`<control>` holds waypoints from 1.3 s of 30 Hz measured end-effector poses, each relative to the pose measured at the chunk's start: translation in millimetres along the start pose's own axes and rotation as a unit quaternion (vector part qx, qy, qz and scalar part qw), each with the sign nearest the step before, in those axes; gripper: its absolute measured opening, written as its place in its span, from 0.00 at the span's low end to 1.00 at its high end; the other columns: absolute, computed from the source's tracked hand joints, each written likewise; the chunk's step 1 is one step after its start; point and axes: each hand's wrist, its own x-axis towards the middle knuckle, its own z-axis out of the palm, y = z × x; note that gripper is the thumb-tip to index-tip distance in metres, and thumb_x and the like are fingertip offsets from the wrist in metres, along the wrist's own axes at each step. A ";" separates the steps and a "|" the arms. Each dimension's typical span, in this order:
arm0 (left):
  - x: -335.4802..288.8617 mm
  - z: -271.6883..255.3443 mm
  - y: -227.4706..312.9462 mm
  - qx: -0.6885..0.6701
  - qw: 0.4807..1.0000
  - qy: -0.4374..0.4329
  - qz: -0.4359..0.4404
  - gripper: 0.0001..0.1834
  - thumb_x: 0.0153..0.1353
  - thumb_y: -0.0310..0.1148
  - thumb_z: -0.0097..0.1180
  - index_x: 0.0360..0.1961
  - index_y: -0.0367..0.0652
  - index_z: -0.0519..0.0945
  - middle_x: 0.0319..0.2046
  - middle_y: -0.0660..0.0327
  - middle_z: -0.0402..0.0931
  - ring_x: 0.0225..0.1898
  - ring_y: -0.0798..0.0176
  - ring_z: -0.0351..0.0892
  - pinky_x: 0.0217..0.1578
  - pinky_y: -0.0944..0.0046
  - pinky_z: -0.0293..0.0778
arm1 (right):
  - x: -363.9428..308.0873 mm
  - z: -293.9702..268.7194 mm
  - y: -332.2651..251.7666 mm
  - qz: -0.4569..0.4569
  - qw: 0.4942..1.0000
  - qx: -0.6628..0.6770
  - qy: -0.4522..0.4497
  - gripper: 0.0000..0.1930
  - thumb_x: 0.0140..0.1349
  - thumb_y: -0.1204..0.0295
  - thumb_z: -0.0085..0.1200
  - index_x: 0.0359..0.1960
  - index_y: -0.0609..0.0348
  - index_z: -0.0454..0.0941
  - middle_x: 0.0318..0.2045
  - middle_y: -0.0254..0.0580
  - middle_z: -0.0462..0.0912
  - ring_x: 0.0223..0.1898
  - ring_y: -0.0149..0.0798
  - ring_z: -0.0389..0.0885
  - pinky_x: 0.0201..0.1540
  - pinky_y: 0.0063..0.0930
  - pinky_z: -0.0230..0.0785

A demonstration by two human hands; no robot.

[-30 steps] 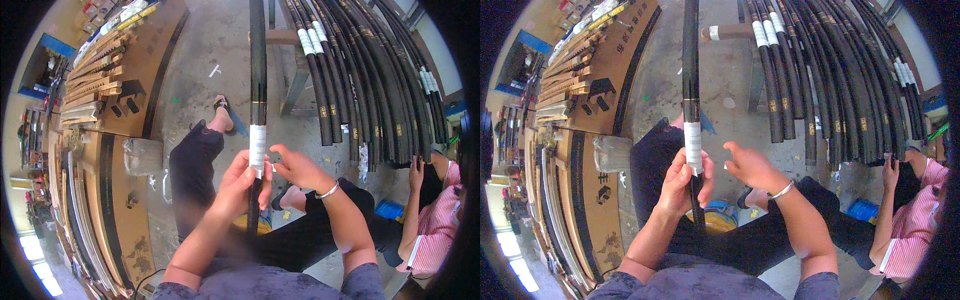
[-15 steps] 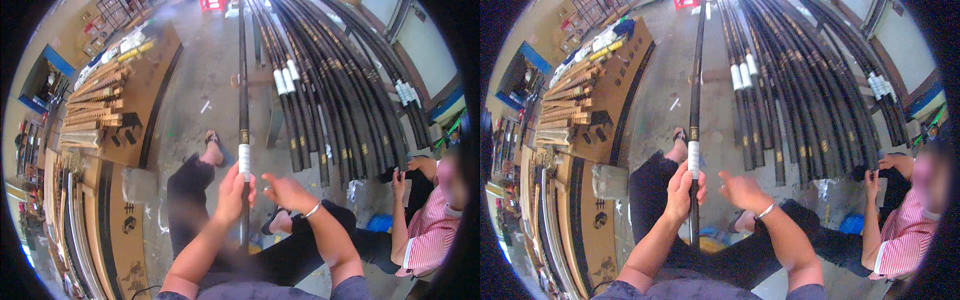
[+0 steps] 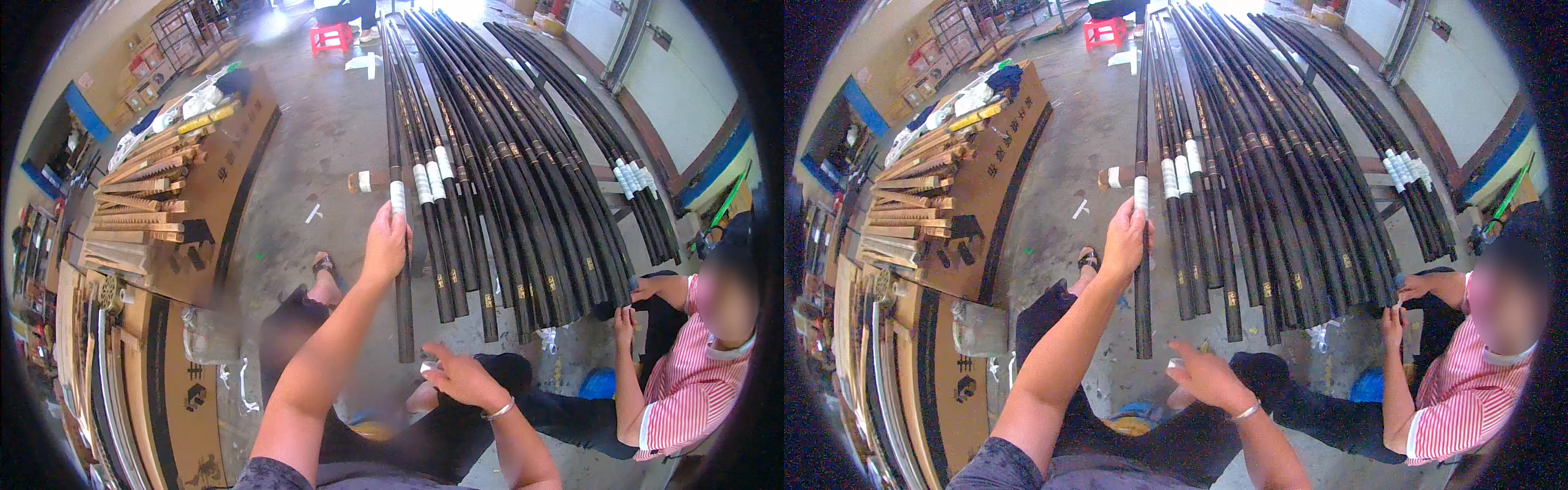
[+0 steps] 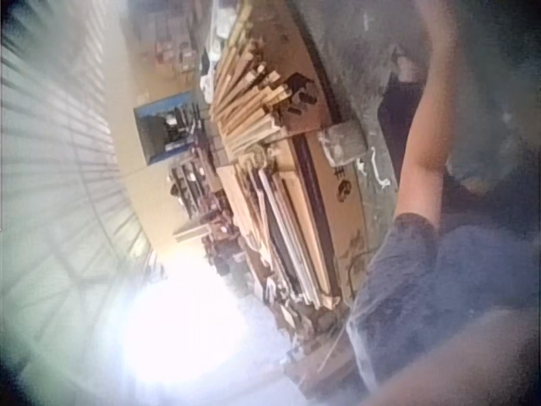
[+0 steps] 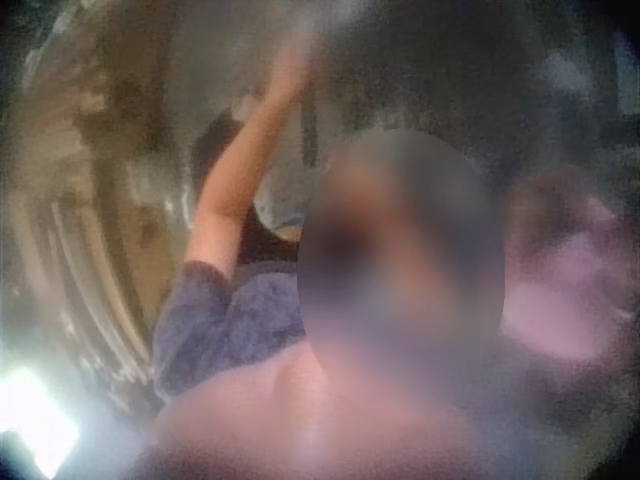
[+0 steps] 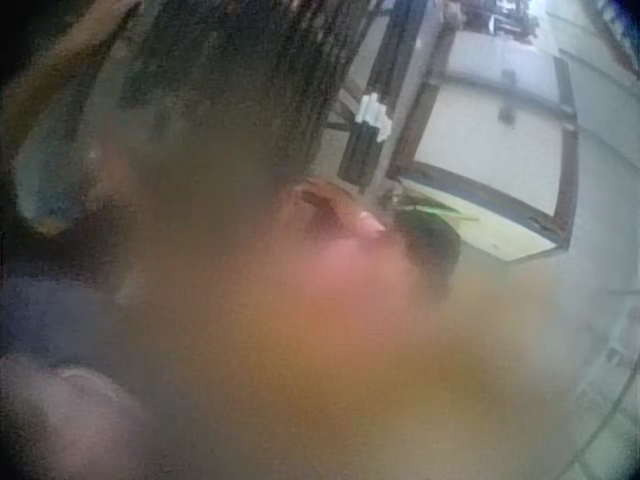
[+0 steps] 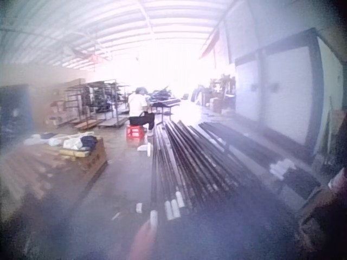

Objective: The person applies white tape to the handles of fishing rods one by one while sitting on the floor.

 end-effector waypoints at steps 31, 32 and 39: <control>5.3 38.9 17.7 0.383 0.898 0.049 0.211 0.29 0.54 0.38 0.63 0.54 0.36 0.72 0.43 0.52 0.73 0.43 0.52 0.76 0.45 0.56 0.72 | -37.3 9.9 -9.9 -0.006 0.998 0.054 0.024 0.26 0.64 0.60 0.51 0.61 0.56 0.63 0.38 0.56 0.82 0.39 0.53 0.82 0.41 0.43 0.72; -6.3 37.3 16.0 0.330 0.920 0.061 0.202 0.29 0.54 0.38 0.63 0.55 0.36 0.72 0.43 0.52 0.72 0.45 0.51 0.75 0.47 0.56 0.72 | -40.8 13.8 -4.1 0.014 0.990 0.135 0.027 0.26 0.64 0.60 0.51 0.61 0.57 0.64 0.38 0.52 0.82 0.38 0.49 0.82 0.40 0.40 0.73; -68.1 17.8 -49.7 -0.054 0.995 -0.016 -0.083 0.47 0.55 0.47 0.65 0.68 0.39 0.52 0.57 0.47 0.67 0.56 0.56 0.69 0.54 0.59 0.67 | -53.1 17.0 31.7 0.017 0.827 0.546 0.136 0.23 0.70 0.56 0.44 0.58 0.59 0.66 0.38 0.36 0.77 0.37 0.30 0.76 0.39 0.24 0.71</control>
